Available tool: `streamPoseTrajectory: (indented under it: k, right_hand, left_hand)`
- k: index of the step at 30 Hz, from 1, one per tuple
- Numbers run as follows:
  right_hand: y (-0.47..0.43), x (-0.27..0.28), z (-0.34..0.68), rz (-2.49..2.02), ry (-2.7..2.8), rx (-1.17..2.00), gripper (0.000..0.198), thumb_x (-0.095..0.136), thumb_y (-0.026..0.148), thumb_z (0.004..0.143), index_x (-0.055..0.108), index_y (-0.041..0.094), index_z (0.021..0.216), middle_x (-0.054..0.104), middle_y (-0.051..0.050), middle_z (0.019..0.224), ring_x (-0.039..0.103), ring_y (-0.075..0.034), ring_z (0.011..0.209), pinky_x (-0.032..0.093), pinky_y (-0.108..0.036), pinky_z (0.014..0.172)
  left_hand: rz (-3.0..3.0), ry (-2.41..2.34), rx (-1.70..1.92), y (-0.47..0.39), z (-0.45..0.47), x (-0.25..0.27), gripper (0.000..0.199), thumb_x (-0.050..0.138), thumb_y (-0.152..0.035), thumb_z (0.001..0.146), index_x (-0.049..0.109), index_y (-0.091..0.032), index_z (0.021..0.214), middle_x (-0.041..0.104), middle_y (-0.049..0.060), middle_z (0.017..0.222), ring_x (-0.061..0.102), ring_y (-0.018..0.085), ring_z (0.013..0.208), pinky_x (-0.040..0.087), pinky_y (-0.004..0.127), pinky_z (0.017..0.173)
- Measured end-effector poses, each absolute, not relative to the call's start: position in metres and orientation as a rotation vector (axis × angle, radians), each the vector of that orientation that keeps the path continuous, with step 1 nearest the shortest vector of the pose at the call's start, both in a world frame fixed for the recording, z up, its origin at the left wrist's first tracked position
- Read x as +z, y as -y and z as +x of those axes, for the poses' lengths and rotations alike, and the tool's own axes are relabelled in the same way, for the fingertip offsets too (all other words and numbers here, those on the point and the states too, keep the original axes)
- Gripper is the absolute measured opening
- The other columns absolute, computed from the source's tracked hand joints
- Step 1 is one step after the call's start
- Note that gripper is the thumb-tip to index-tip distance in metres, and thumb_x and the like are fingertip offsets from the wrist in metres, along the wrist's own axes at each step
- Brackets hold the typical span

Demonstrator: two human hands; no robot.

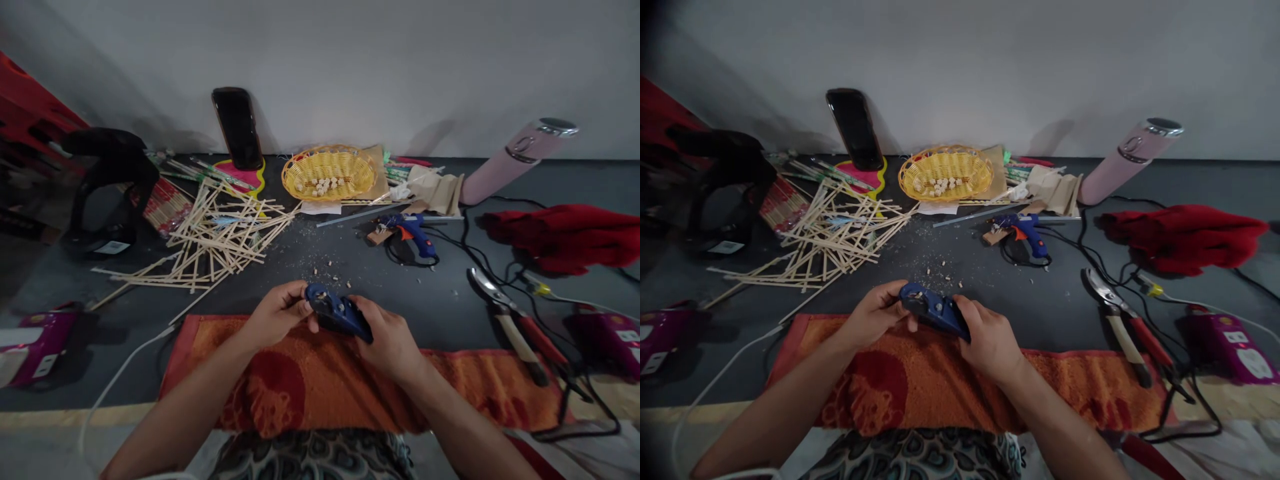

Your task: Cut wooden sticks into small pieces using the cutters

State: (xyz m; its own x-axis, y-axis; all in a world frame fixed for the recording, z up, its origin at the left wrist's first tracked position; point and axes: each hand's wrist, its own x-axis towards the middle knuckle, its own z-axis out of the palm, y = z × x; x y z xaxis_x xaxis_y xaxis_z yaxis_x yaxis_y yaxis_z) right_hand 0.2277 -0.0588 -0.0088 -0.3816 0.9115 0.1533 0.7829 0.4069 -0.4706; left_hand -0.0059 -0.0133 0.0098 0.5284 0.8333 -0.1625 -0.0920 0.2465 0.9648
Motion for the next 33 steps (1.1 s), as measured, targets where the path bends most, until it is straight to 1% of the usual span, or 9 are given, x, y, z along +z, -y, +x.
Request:
streamPoseTrajectory:
  k: [3,5,7,10,12,15,20,28,33]
  right_hand:
    - [0.056,-0.009,0.228,-1.465,2.247,0.445,0.057,0.048,0.008,0.070,0.044,0.017,0.126,0.066,-0.010,0.110,0.066,-0.023,0.093,0.054,-0.033,0.078]
    - [0.056,-0.009,0.228,-1.466,2.235,0.438,0.058,0.049,0.008,0.070,0.043,0.017,0.127,0.065,-0.010,0.112,0.066,-0.023,0.094,0.053,-0.033,0.079]
    - [0.057,-0.009,0.229,-1.479,2.237,0.440,0.058,0.049,0.009,0.070,0.042,0.018,0.127,0.064,-0.010,0.113,0.065,-0.023,0.095,0.053,-0.034,0.080]
    - [0.056,-0.009,0.229,-1.490,2.258,0.441,0.060,0.050,0.010,0.070,0.041,0.017,0.129,0.064,-0.011,0.112,0.064,-0.024,0.096,0.053,-0.036,0.082]
    - [0.055,-0.010,0.230,-1.470,2.275,0.429,0.062,0.051,0.010,0.069,0.041,0.015,0.130,0.063,-0.012,0.110,0.063,-0.025,0.097,0.052,-0.038,0.083]
    - [0.054,-0.011,0.231,-1.432,2.299,0.410,0.061,0.051,0.010,0.069,0.041,0.014,0.129,0.062,-0.013,0.108,0.062,-0.026,0.097,0.052,-0.038,0.083]
    - [0.056,-0.013,0.231,-1.418,2.317,0.370,0.061,0.050,0.010,0.069,0.042,0.013,0.129,0.063,-0.014,0.107,0.063,-0.026,0.096,0.053,-0.038,0.082]
    - [0.060,-0.009,0.229,-1.488,2.313,0.458,0.058,0.049,0.009,0.071,0.042,0.016,0.128,0.065,-0.010,0.105,0.065,-0.023,0.090,0.053,-0.034,0.077]
    - [0.056,-0.010,0.231,-1.466,2.332,0.453,0.060,0.051,0.010,0.070,0.042,0.014,0.129,0.063,-0.012,0.107,0.063,-0.025,0.094,0.052,-0.037,0.081]
  left_hand:
    - [1.204,-0.893,0.820,0.017,0.003,0.010,0.027,0.058,-0.040,0.087,0.055,-0.015,0.080,0.065,0.003,0.068,0.059,0.012,0.063,0.042,0.021,0.062]
    - [1.237,-0.964,0.867,0.019,0.006,0.010,0.023,0.063,-0.037,0.083,0.055,-0.015,0.082,0.064,0.002,0.073,0.059,0.012,0.066,0.043,0.021,0.062]
    - [1.288,-1.051,0.898,0.020,0.005,0.010,0.019,0.064,-0.033,0.082,0.055,-0.016,0.079,0.060,-0.002,0.068,0.055,0.010,0.061,0.040,0.018,0.058]
    - [1.413,-1.125,0.868,0.020,0.000,0.008,0.017,0.060,-0.027,0.085,0.055,-0.017,0.073,0.050,-0.006,0.054,0.046,0.007,0.049,0.034,0.017,0.051]
    - [1.452,-1.083,0.815,0.019,-0.004,0.006,0.016,0.059,-0.026,0.086,0.058,-0.016,0.074,0.049,-0.006,0.051,0.045,0.007,0.046,0.033,0.018,0.049]
    - [1.439,-1.003,0.782,0.017,-0.007,0.006,0.018,0.057,-0.028,0.087,0.061,-0.015,0.076,0.056,-0.003,0.054,0.044,0.008,0.045,0.033,0.018,0.047]
    - [1.335,-0.938,0.774,0.017,-0.005,0.011,0.022,0.058,-0.032,0.087,0.060,-0.015,0.075,0.066,0.002,0.065,0.043,0.007,0.044,0.035,0.018,0.045]
    - [1.254,-0.943,0.763,0.018,-0.002,0.015,0.024,0.058,-0.035,0.086,0.056,-0.015,0.075,0.069,0.005,0.068,0.044,0.006,0.041,0.035,0.018,0.042]
    - [1.212,-0.882,0.727,0.017,-0.003,0.015,0.027,0.060,-0.040,0.085,0.055,-0.014,0.076,0.070,0.005,0.069,0.046,0.005,0.040,0.036,0.018,0.043]
